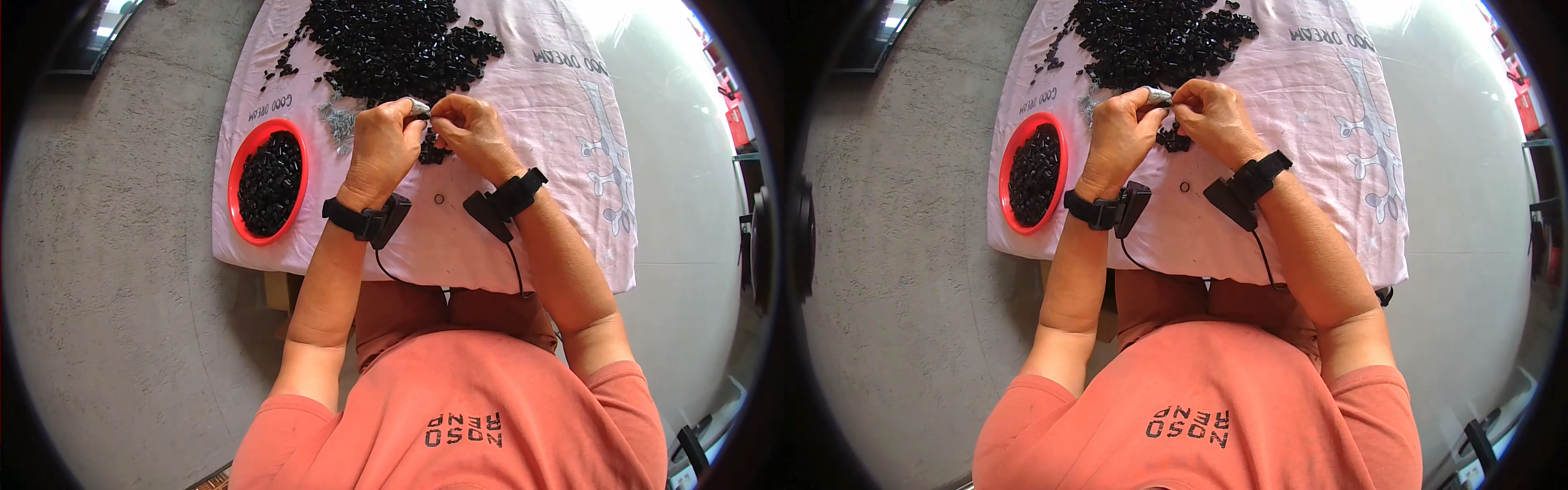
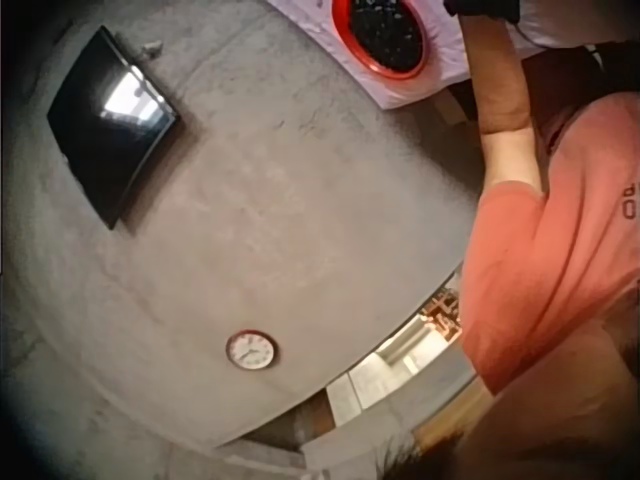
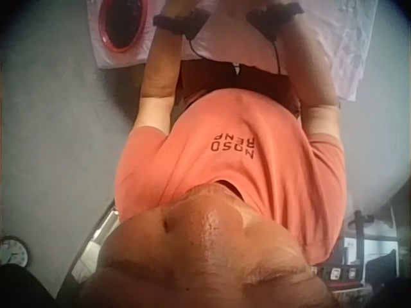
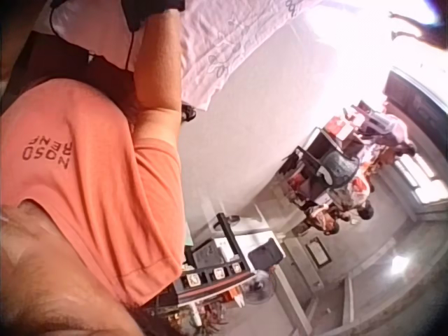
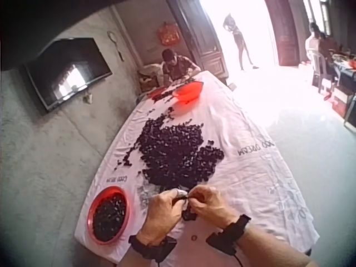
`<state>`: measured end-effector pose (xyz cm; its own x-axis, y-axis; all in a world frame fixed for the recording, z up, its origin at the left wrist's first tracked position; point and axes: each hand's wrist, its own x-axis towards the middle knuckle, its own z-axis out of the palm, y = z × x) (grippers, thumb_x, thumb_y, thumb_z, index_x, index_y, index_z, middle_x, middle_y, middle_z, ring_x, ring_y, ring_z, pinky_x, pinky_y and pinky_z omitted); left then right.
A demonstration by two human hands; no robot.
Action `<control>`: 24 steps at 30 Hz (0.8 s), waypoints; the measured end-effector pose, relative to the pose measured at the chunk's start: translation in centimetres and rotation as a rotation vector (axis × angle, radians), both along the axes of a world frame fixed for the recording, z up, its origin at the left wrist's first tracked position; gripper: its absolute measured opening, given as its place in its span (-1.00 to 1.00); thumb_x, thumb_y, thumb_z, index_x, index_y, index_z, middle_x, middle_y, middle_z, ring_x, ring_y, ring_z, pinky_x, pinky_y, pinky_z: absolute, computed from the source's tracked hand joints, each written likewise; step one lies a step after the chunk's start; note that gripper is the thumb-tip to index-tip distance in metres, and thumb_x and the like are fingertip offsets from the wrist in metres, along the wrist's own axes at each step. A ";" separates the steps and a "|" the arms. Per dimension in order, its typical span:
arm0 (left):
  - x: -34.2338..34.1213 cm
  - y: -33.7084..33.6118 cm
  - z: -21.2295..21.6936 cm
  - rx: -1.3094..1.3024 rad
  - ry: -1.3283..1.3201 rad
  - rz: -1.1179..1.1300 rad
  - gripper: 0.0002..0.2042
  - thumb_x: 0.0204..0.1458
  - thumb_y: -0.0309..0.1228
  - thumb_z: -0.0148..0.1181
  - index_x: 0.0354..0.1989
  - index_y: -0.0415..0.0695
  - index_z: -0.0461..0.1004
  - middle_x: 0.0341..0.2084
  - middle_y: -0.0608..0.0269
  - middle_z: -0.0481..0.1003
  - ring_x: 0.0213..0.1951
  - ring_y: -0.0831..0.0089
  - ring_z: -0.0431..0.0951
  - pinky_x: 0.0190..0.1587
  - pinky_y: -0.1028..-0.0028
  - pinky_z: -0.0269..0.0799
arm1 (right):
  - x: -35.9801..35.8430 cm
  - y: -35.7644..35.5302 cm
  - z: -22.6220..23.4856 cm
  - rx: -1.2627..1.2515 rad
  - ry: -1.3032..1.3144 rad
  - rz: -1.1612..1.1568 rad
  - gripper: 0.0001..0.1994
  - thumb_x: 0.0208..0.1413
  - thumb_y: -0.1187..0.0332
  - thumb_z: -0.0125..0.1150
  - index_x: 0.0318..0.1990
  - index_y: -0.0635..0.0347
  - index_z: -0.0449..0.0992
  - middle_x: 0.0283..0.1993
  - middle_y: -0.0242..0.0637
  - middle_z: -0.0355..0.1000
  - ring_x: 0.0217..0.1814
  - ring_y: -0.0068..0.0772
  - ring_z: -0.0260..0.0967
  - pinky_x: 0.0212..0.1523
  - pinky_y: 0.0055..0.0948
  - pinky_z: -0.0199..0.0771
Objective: Manually sorting small black plastic components and metal clips into a red bowl.
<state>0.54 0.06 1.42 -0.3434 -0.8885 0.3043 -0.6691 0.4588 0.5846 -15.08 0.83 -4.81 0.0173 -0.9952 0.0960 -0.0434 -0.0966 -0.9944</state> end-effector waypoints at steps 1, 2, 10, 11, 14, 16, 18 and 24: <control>-0.1 0.1 0.2 0.013 0.021 -0.007 -0.92 0.03 -0.55 0.18 -0.34 -0.25 0.58 -0.46 -0.09 0.59 -0.38 0.00 0.64 -0.32 0.23 0.53 | 0.0 0.0 0.1 -0.005 0.027 -0.004 -0.90 0.17 0.47 0.21 -0.22 0.28 0.57 -0.39 -0.41 0.54 -0.41 -0.66 0.50 -0.38 -0.63 0.51; -0.2 0.1 0.2 0.025 0.043 -0.015 -0.92 0.03 -0.55 0.18 -0.34 -0.25 0.58 -0.46 -0.08 0.59 -0.37 0.00 0.64 -0.32 0.23 0.53 | 0.0 0.1 0.1 -0.008 0.026 -0.007 -0.90 0.16 0.47 0.21 -0.22 0.28 0.57 -0.39 -0.41 0.54 -0.41 -0.66 0.50 -0.38 -0.62 0.51; 0.0 -0.2 -0.2 -0.156 -0.033 -0.035 -0.87 0.12 -0.54 0.18 -0.21 -0.26 0.61 -0.44 0.06 0.57 -0.48 0.32 0.58 -0.41 0.39 0.44 | 0.3 0.3 0.3 -0.081 0.029 -0.040 -0.89 0.10 0.50 0.19 -0.27 0.32 0.60 -0.47 -0.29 0.56 -0.42 -0.56 0.56 -0.37 -0.53 0.57; 0.0 -0.2 -0.2 -0.168 -0.032 -0.039 -0.87 0.12 -0.54 0.18 -0.20 -0.26 0.61 -0.43 0.05 0.56 -0.48 0.31 0.58 -0.41 0.38 0.43 | 0.3 0.4 0.4 -0.059 -0.015 -0.029 -0.90 0.11 0.50 0.19 -0.27 0.33 0.59 -0.45 -0.29 0.56 -0.41 -0.56 0.57 -0.36 -0.54 0.59; 0.0 -0.3 -0.3 -0.161 -0.051 -0.021 -0.86 0.13 -0.54 0.18 -0.19 -0.26 0.61 -0.43 0.05 0.59 -0.46 0.35 0.60 -0.39 0.42 0.45 | 0.5 0.4 0.4 -0.005 -0.154 0.011 -0.90 0.16 0.52 0.19 -0.24 0.37 0.57 -0.40 -0.28 0.57 -0.36 -0.53 0.59 -0.32 -0.55 0.63; 0.2 -0.4 -0.6 -0.121 -0.019 0.000 -0.86 0.14 -0.54 0.18 -0.19 -0.25 0.62 -0.43 0.09 0.61 -0.44 0.43 0.61 -0.38 0.45 0.47 | 0.5 0.1 0.0 0.013 -0.255 0.048 -0.91 0.20 0.52 0.20 -0.21 0.38 0.56 -0.35 -0.26 0.58 -0.32 -0.49 0.61 -0.27 -0.55 0.66; 0.2 -0.4 -0.6 -0.054 0.040 0.023 -0.88 0.13 -0.54 0.18 -0.22 -0.26 0.61 -0.44 0.05 0.61 -0.43 0.36 0.62 -0.36 0.42 0.48 | 0.6 -0.2 -0.5 0.011 -0.313 0.081 -0.91 0.23 0.54 0.19 -0.17 0.38 0.54 -0.30 -0.25 0.57 -0.29 -0.47 0.62 -0.26 -0.55 0.66; 0.8 -0.2 -0.7 0.052 0.157 0.056 -0.90 0.11 -0.53 0.18 -0.28 -0.26 0.60 -0.49 0.02 0.61 -0.48 0.33 0.64 -0.38 0.39 0.49 | 0.8 0.1 0.0 0.052 -0.385 0.150 -0.89 0.26 0.59 0.14 -0.12 0.39 0.54 -0.24 -0.23 0.57 -0.24 -0.45 0.62 -0.22 -0.55 0.68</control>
<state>1.38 -0.18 0.76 -0.2447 -0.9210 0.3031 -0.5911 0.3895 0.7063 -14.25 0.89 -4.80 0.1349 -0.9881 0.0733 0.3434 -0.0228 -0.9389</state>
